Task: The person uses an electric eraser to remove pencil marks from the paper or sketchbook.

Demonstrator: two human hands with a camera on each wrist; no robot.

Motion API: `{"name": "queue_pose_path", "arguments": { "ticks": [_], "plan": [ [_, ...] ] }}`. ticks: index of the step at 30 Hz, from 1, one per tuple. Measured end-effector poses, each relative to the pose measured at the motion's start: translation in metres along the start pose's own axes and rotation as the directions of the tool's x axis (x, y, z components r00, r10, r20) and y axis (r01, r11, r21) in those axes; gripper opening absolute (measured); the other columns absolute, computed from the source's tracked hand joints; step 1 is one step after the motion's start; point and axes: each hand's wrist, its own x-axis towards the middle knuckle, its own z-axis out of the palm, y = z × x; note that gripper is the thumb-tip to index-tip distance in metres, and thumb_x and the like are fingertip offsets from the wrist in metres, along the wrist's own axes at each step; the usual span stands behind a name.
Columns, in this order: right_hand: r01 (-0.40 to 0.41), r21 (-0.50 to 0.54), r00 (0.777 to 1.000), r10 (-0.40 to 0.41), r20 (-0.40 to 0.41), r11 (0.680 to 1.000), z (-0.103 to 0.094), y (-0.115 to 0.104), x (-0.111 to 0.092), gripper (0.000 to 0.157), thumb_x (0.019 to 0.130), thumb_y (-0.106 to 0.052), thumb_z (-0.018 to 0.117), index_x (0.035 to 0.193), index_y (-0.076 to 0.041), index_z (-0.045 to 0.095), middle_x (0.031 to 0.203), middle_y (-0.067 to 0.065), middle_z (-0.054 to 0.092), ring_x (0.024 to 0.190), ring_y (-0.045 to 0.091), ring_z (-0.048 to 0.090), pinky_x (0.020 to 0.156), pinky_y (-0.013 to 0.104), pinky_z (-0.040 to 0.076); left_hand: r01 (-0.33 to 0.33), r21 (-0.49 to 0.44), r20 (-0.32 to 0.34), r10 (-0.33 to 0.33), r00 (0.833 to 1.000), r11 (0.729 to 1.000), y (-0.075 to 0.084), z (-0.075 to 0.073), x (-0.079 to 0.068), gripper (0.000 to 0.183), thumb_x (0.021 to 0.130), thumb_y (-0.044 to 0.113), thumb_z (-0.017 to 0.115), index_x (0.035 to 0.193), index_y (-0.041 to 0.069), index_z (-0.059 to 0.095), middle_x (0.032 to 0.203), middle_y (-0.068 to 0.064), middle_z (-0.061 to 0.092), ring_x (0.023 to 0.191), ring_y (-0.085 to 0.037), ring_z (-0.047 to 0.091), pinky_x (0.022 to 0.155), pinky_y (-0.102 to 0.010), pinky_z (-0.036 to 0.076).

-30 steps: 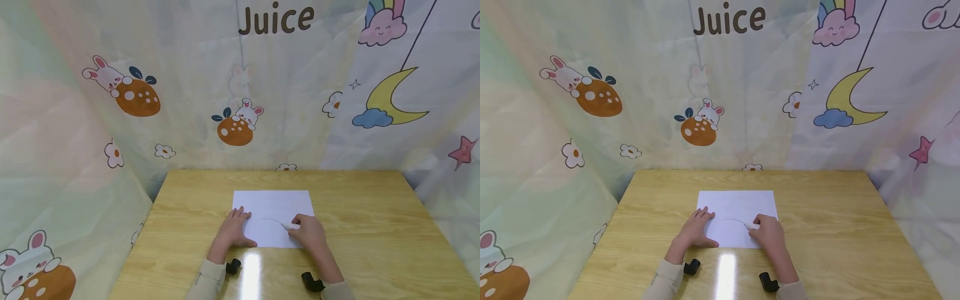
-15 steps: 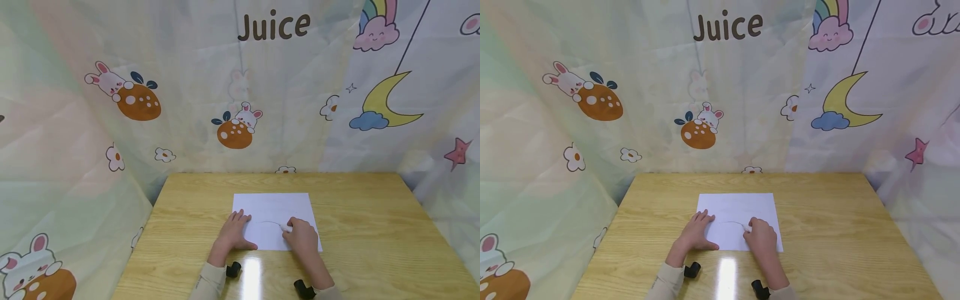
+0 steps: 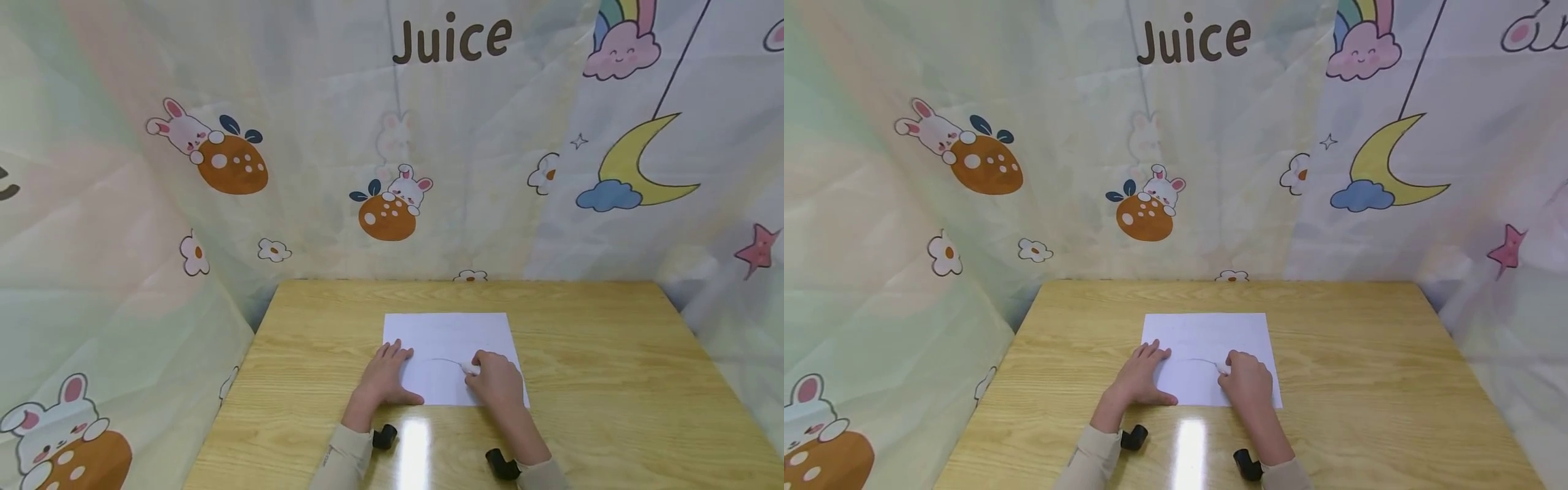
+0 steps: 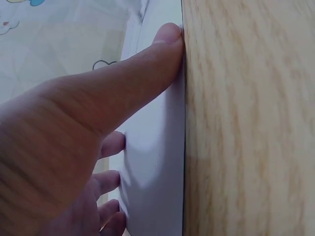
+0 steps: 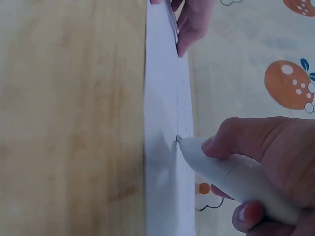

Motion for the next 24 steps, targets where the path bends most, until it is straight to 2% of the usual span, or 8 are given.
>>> {"name": "queue_pose_path", "arguments": {
  "ticks": [3,7,9,13,17,21,24],
  "plan": [
    [-0.017,-0.003,1.0,0.017,-0.001,1.0,-0.0014,0.0006,-0.0032,0.015,0.069,-0.012,0.078,0.08,-0.007,0.068,0.069,0.004,0.064,0.051,0.017,0.05,0.043,0.034,0.043,-0.011,-0.003,0.004,0.011,1.0,1.0,0.0013,-0.0003,0.0016,0.103,0.06,0.065,0.082,0.143,0.014,0.048,0.153,-0.017,0.033,0.139,-0.04,0.029,0.111,-0.05,0.028],
    [0.037,-0.005,0.998,-0.037,-0.052,0.999,0.001,-0.0009,-0.0032,0.016,0.07,-0.013,0.079,0.082,-0.007,0.069,0.072,0.004,0.066,0.052,0.017,0.053,0.044,0.034,0.046,-0.007,-0.026,-0.008,0.007,1.0,1.0,0.0015,-0.0007,0.0002,0.102,0.06,0.063,0.083,0.141,0.013,0.049,0.152,-0.018,0.034,0.138,-0.041,0.03,0.11,-0.051,0.03],
    [0.043,-0.005,0.998,-0.043,-0.042,0.999,0.001,-0.0011,-0.0063,0.016,0.07,-0.013,0.079,0.081,-0.007,0.069,0.072,0.004,0.066,0.052,0.017,0.053,0.043,0.034,0.045,0.001,-0.041,0.003,-0.001,1.0,0.999,0.0019,-0.0009,-0.0021,0.102,0.06,0.063,0.084,0.142,0.013,0.049,0.152,-0.018,0.033,0.138,-0.041,0.029,0.11,-0.05,0.03],
    [0.023,0.008,0.999,-0.022,-0.025,1.0,0.0015,-0.0023,-0.0109,0.016,0.068,-0.011,0.08,0.079,-0.007,0.068,0.069,0.002,0.064,0.05,0.016,0.05,0.042,0.033,0.042,0.007,-0.055,0.008,-0.007,1.0,0.998,0.0021,0.0008,-0.0065,0.102,0.061,0.063,0.083,0.142,0.013,0.049,0.153,-0.018,0.033,0.138,-0.041,0.029,0.11,-0.051,0.03],
    [0.026,0.017,0.999,-0.025,-0.036,1.0,0.0024,-0.0023,-0.0081,0.015,0.07,-0.013,0.079,0.081,-0.008,0.069,0.071,0.003,0.065,0.052,0.016,0.052,0.044,0.033,0.045,0.003,-0.066,-0.006,-0.003,1.0,0.998,0.0025,0.0035,-0.0065,0.101,0.061,0.063,0.083,0.141,0.012,0.049,0.152,-0.019,0.033,0.138,-0.041,0.029,0.109,-0.052,0.031],
    [-0.023,0.019,1.0,0.022,0.02,1.0,0.0002,-0.0011,-0.0096,0.014,0.07,-0.012,0.078,0.079,-0.008,0.068,0.068,0.001,0.063,0.051,0.016,0.05,0.042,0.032,0.042,0.0,-0.067,0.019,0.002,1.0,0.998,0.0014,0.005,-0.0052,0.102,0.061,0.064,0.082,0.143,0.013,0.048,0.153,-0.019,0.032,0.139,-0.041,0.028,0.109,-0.052,0.031],
    [-0.024,0.036,1.0,0.024,0.0,0.999,-0.0009,-0.0026,-0.0072,0.013,0.07,-0.012,0.077,0.079,-0.008,0.068,0.067,0.001,0.062,0.051,0.015,0.049,0.042,0.032,0.041,-0.008,-0.056,-0.002,0.008,1.0,0.998,0.0002,0.0021,-0.0029,0.102,0.062,0.064,0.082,0.143,0.013,0.048,0.153,-0.018,0.032,0.139,-0.041,0.028,0.109,-0.052,0.031]
  ]
}}
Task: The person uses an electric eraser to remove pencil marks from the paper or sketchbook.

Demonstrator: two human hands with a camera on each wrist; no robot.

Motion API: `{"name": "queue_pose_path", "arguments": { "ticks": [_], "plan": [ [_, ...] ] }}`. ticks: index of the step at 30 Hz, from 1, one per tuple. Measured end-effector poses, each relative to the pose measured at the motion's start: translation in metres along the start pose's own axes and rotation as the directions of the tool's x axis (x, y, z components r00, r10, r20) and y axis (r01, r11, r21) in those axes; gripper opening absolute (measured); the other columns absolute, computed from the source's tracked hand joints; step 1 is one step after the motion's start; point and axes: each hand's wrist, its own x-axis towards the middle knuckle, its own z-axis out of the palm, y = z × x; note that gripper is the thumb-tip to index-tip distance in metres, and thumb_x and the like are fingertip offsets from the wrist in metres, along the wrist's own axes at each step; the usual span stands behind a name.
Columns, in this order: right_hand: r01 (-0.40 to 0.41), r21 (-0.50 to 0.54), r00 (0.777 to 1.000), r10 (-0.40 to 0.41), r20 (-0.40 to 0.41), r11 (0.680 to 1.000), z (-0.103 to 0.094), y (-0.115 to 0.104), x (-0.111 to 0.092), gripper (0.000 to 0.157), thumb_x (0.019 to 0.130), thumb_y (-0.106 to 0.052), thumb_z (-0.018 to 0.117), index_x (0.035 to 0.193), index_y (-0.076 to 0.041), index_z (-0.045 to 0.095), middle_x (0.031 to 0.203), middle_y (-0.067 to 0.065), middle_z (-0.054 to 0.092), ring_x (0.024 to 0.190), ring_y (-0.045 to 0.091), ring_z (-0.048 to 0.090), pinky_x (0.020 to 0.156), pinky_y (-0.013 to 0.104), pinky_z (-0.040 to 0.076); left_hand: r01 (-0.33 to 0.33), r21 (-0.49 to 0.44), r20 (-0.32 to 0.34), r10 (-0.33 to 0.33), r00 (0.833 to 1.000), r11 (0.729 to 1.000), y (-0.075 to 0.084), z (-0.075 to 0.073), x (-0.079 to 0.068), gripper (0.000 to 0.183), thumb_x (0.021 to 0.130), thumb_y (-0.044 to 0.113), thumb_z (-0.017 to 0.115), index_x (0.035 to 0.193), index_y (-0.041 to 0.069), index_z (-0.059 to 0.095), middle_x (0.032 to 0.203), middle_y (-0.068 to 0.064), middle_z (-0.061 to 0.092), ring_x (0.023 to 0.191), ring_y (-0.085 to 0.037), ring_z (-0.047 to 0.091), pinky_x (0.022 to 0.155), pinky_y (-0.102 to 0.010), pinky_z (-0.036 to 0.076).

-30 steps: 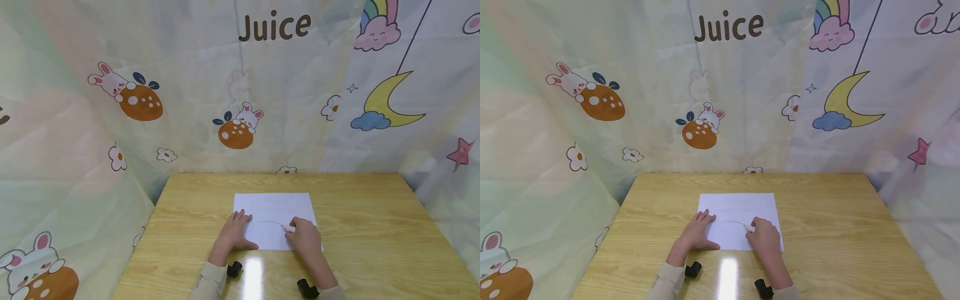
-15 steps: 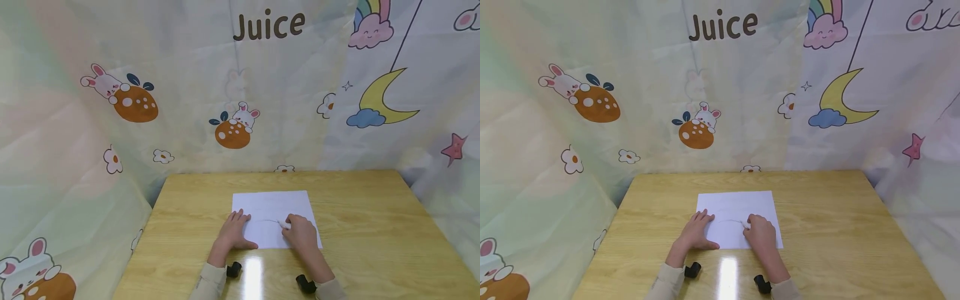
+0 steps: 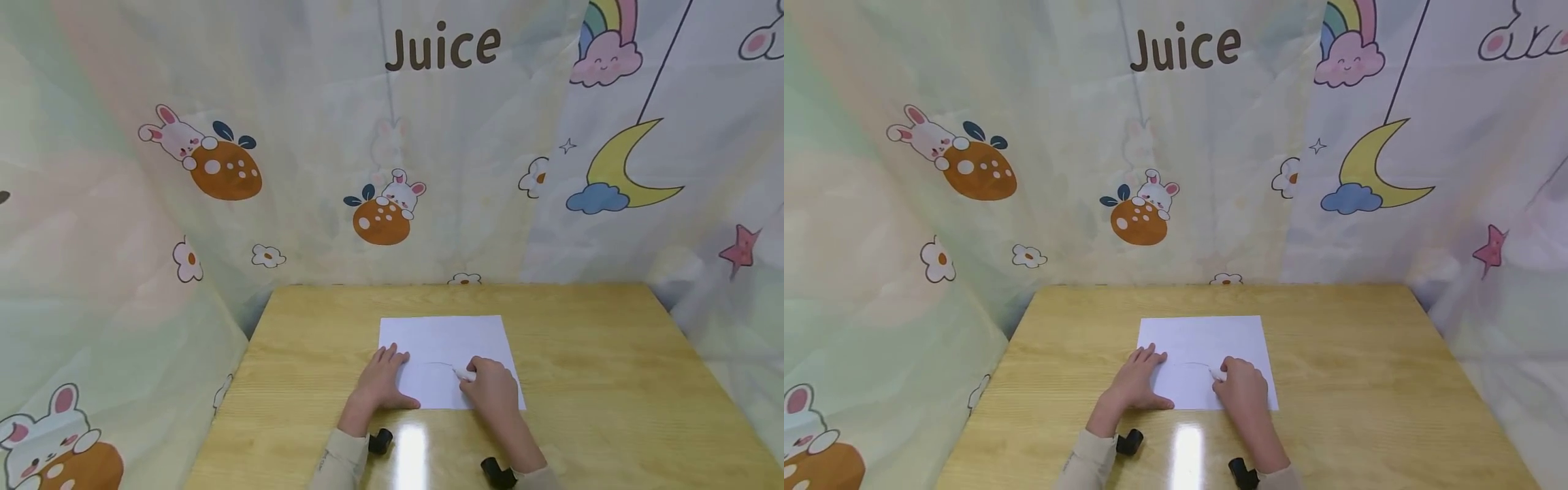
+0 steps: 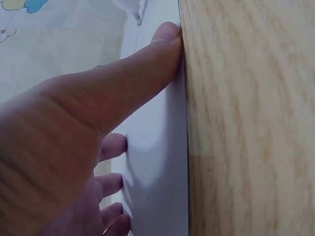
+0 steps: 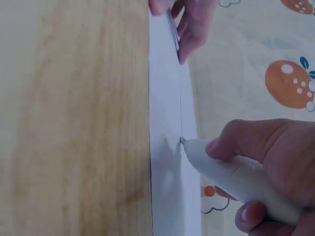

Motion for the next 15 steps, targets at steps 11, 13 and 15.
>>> {"name": "queue_pose_path", "arguments": {
  "ticks": [11,13,15],
  "plan": [
    [0.008,0.015,0.999,-0.007,-0.032,1.0,0.003,0.0019,-0.0005,0.014,0.069,-0.012,0.078,0.078,-0.01,0.068,0.066,0.0,0.062,0.051,0.015,0.049,0.043,0.031,0.041,-0.007,0.003,-0.014,0.007,1.0,1.0,0.0003,-0.0015,-0.0031,0.101,0.061,0.063,0.083,0.142,0.012,0.049,0.152,-0.019,0.034,0.138,-0.042,0.03,0.109,-0.052,0.031],
    [0.032,0.02,0.998,-0.031,-0.049,0.999,0.0027,0.0016,0.0014,0.014,0.07,-0.012,0.078,0.079,-0.009,0.068,0.068,0.001,0.063,0.051,0.015,0.05,0.044,0.031,0.042,-0.01,0.012,-0.02,0.011,1.0,1.0,0.0008,-0.002,-0.0016,0.101,0.062,0.063,0.082,0.142,0.012,0.049,0.152,-0.019,0.034,0.138,-0.042,0.03,0.109,-0.051,0.031],
    [0.022,0.015,0.999,-0.022,-0.036,1.0,0.0011,0.0017,0.0009,0.014,0.07,-0.012,0.078,0.08,-0.008,0.069,0.068,0.001,0.063,0.051,0.015,0.049,0.043,0.031,0.042,-0.009,0.016,-0.008,0.009,1.0,1.0,0.0012,-0.0019,-0.001,0.101,0.062,0.064,0.082,0.142,0.013,0.049,0.152,-0.018,0.033,0.138,-0.041,0.029,0.11,-0.051,0.03]
  ]
}}
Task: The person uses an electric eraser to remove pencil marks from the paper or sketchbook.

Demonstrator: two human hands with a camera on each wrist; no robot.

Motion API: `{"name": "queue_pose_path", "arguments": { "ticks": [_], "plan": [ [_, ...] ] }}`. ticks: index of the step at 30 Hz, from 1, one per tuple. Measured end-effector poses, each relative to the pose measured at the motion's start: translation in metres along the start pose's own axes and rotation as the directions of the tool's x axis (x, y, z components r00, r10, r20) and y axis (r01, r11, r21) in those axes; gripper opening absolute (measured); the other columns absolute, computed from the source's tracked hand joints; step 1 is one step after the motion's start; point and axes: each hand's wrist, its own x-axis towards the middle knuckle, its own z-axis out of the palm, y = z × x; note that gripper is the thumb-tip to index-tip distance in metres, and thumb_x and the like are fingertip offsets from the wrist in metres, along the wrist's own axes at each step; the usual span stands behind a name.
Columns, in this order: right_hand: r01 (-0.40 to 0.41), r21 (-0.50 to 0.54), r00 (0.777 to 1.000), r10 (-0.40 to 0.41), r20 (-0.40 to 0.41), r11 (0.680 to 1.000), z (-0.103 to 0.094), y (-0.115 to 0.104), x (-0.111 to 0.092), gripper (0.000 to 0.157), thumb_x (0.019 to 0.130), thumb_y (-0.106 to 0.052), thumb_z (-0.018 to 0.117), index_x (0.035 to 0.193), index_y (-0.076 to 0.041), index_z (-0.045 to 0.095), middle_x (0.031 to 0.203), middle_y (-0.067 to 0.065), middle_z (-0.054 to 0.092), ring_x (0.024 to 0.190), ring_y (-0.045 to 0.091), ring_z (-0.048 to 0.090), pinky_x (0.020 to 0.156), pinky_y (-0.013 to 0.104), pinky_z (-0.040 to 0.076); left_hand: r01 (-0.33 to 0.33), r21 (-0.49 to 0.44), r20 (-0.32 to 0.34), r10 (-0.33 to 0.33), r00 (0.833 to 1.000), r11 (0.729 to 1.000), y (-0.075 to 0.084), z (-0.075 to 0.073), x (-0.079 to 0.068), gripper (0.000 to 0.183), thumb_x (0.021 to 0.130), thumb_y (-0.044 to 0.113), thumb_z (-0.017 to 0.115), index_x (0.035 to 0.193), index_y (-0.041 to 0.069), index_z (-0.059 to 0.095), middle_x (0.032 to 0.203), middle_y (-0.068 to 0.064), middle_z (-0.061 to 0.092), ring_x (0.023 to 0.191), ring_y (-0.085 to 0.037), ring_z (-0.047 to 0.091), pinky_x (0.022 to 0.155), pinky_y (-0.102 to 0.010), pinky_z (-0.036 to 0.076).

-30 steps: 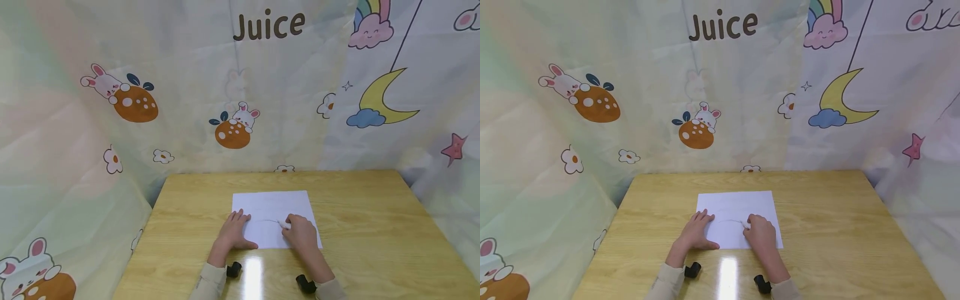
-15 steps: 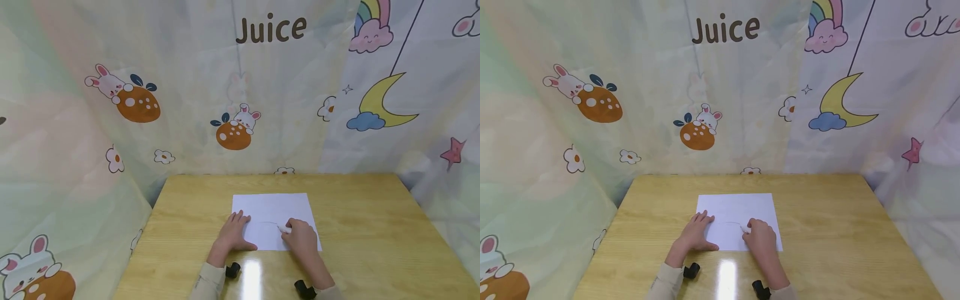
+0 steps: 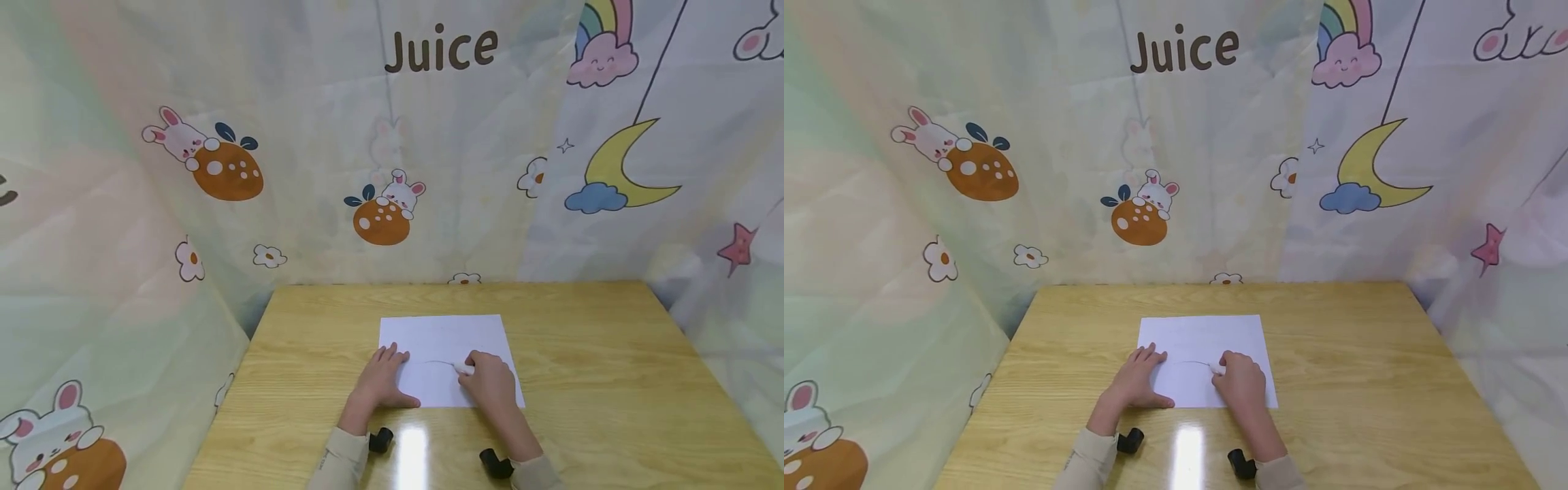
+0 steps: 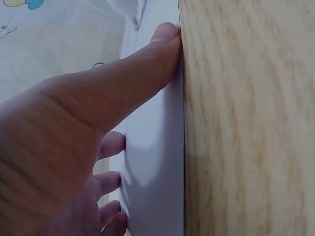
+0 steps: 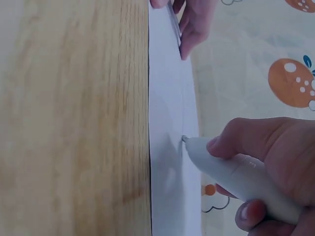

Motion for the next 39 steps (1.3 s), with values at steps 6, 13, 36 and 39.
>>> {"name": "queue_pose_path", "arguments": {
  "ticks": [6,13,36,39],
  "plan": [
    [-0.02,-0.009,1.0,0.02,0.021,1.0,0.0002,-0.0028,0.0017,0.014,0.07,-0.012,0.077,0.081,-0.007,0.069,0.069,0.002,0.064,0.051,0.015,0.049,0.042,0.031,0.042,0.014,-0.003,0.013,-0.014,1.0,1.0,-0.0011,0.0001,0.0028,0.101,0.062,0.064,0.082,0.143,0.014,0.048,0.153,-0.017,0.032,0.139,-0.04,0.028,0.111,-0.051,0.029],
    [-0.028,-0.009,1.0,0.028,0.013,1.0,0.0036,-0.0048,-0.0029,0.013,0.071,-0.012,0.077,0.081,-0.007,0.069,0.073,0.004,0.066,0.053,0.017,0.053,0.043,0.034,0.044,0.013,-0.019,0.011,-0.013,1.0,1.0,0.0008,0.0014,-0.0003,0.1,0.063,0.063,0.082,0.143,0.013,0.048,0.153,-0.017,0.033,0.139,-0.04,0.028,0.11,-0.052,0.029],
    [-0.057,0.008,0.998,0.057,0.023,0.998,0.0044,-0.0017,-0.0041,0.014,0.07,-0.014,0.077,0.08,-0.009,0.069,0.072,0.002,0.066,0.054,0.015,0.053,0.044,0.032,0.043,0.015,-0.01,0.022,-0.014,1.0,1.0,0.0003,0.0014,-0.0017,0.102,0.062,0.063,0.082,0.143,0.012,0.048,0.153,-0.019,0.032,0.139,-0.042,0.028,0.109,-0.052,0.031],
    [-0.031,0.009,0.999,0.031,-0.01,0.999,0.0046,-0.0023,-0.0006,0.015,0.071,-0.014,0.077,0.083,-0.007,0.07,0.074,0.004,0.067,0.054,0.015,0.054,0.045,0.032,0.045,0.007,-0.012,0.011,-0.007,1.0,1.0,0.0013,0.0024,-0.0003,0.101,0.062,0.063,0.083,0.142,0.013,0.048,0.153,-0.019,0.032,0.138,-0.041,0.029,0.109,-0.052,0.031]
  ]
}}
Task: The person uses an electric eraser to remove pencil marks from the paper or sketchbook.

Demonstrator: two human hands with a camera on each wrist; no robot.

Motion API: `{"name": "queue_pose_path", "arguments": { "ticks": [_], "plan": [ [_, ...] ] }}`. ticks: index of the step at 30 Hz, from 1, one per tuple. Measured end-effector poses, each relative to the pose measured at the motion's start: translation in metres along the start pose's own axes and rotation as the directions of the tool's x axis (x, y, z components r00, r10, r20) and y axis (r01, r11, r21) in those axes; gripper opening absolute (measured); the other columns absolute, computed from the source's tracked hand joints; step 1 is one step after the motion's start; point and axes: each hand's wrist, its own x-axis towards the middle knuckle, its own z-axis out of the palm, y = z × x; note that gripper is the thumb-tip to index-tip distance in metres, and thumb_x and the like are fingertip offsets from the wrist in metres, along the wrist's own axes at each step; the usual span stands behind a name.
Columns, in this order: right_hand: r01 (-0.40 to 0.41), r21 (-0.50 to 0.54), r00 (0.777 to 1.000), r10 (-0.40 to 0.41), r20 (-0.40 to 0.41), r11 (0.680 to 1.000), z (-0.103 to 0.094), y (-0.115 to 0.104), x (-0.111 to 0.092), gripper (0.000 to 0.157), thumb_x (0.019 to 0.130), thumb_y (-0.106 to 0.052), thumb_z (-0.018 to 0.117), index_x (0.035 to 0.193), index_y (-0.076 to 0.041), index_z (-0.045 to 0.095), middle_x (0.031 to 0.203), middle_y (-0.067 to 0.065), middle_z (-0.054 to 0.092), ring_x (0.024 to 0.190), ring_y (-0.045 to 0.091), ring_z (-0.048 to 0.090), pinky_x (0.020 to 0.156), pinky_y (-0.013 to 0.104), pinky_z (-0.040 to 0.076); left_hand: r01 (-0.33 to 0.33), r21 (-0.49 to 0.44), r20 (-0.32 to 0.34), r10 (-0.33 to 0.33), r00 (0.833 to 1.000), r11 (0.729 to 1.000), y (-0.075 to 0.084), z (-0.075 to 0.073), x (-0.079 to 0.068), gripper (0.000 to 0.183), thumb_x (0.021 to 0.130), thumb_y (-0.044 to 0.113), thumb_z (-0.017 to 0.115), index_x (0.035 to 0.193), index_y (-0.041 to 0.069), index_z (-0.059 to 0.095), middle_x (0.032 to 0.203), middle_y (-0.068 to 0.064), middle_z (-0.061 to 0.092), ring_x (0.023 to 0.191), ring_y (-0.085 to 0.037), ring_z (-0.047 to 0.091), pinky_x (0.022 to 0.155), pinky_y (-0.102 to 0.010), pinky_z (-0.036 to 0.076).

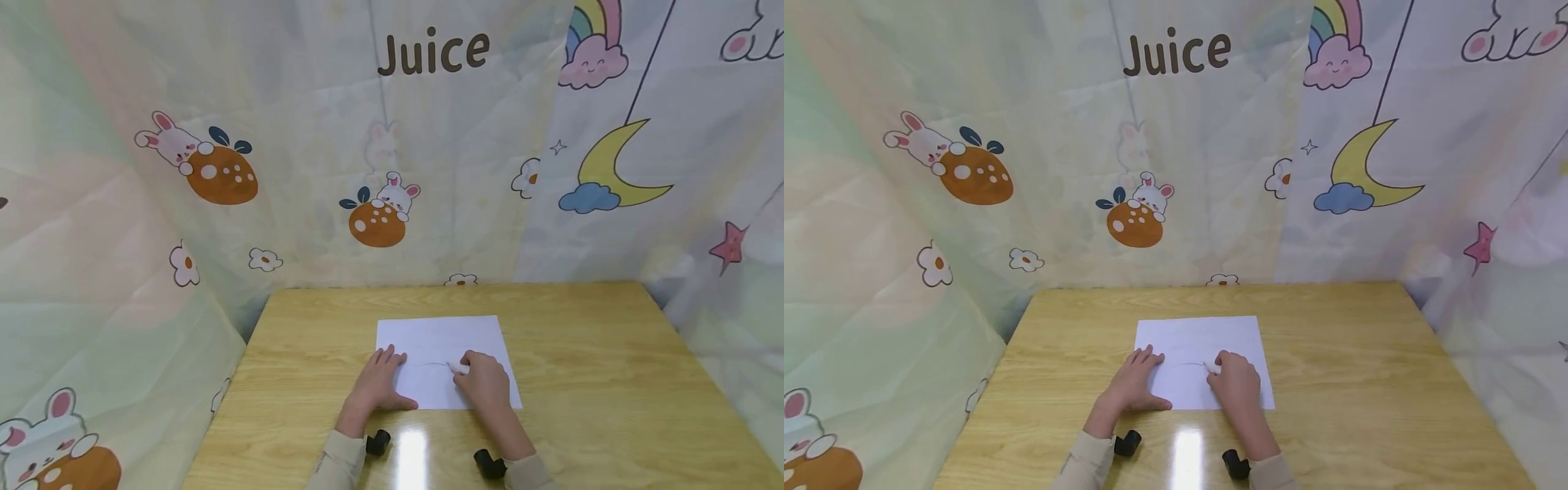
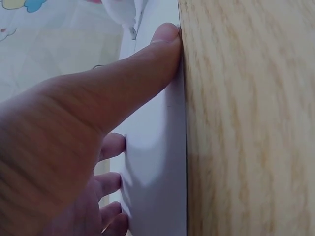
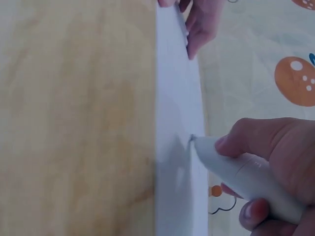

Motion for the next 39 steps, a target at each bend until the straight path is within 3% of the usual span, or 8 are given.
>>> {"name": "queue_pose_path", "arguments": {
  "ticks": [6,11,15,21,35,39],
  "plan": [
    [-0.027,-0.005,0.999,0.027,0.047,1.0,-0.002,-0.003,0.002,0.015,0.07,-0.013,0.077,0.081,-0.006,0.069,0.07,0.004,0.065,0.052,0.016,0.051,0.043,0.033,0.044,-0.002,0.013,0.004,0.002,1.0,1.0,-0.003,0.004,0.001,0.102,0.062,0.065,0.082,0.143,0.013,0.048,0.153,-0.018,0.032,0.138,-0.041,0.029,0.11,-0.051,0.03],
    [-0.007,-0.002,1.0,0.007,0.018,1.0,-0.002,-0.008,0.007,0.016,0.071,-0.012,0.077,0.083,-0.005,0.069,0.071,0.004,0.065,0.053,0.016,0.051,0.046,0.033,0.045,0.01,0.008,-0.015,-0.01,1.0,1.0,-0.002,0.001,0.003,0.101,0.061,0.063,0.083,0.143,0.013,0.048,0.153,-0.018,0.032,0.139,-0.04,0.028,0.11,-0.051,0.03],
    [-0.022,-0.009,0.998,0.022,0.052,1.0,-0.003,-0.011,0.005,0.015,0.07,-0.011,0.077,0.081,-0.005,0.068,0.067,0.004,0.063,0.05,0.017,0.048,0.041,0.033,0.042,0.022,0.021,0.008,-0.023,1.0,1.0,-0.001,-0.001,0.003,0.101,0.061,0.062,0.083,0.143,0.014,0.048,0.153,-0.017,0.032,0.139,-0.04,0.028,0.111,-0.05,0.029],
    [0.011,-0.029,1.0,-0.011,-0.002,1.0,0.001,-0.012,0.007,0.015,0.07,-0.012,0.077,0.081,-0.005,0.069,0.071,0.006,0.065,0.052,0.017,0.052,0.043,0.036,0.045,0.013,0.026,0.006,-0.013,1.0,1.0,0.0,-0.002,0.004,0.1,0.064,0.062,0.082,0.144,0.014,0.047,0.154,-0.016,0.032,0.14,-0.039,0.027,0.111,-0.049,0.029],
    [0.007,-0.046,0.999,-0.005,0.034,0.999,0.001,-0.019,0.001,0.014,0.071,-0.01,0.077,0.081,-0.004,0.069,0.073,0.006,0.066,0.051,0.018,0.053,0.043,0.036,0.046,0.027,0.013,0.016,-0.027,1.0,1.0,-0.001,-0.003,0.0,0.101,0.063,0.064,0.081,0.143,0.013,0.047,0.154,-0.017,0.031,0.14,-0.04,0.027,0.11,-0.05,0.03],
    [0.025,-0.043,1.0,-0.025,-0.002,0.999,0.001,-0.018,0.003,0.014,0.07,-0.009,0.078,0.081,-0.004,0.069,0.072,0.007,0.066,0.052,0.019,0.054,0.044,0.037,0.047,0.01,0.017,0.003,-0.01,1.0,1.0,-0.001,-0.001,0.0,0.101,0.063,0.064,0.081,0.143,0.013,0.047,0.153,-0.018,0.031,0.139,-0.041,0.027,0.11,-0.05,0.03]
  ]
}}
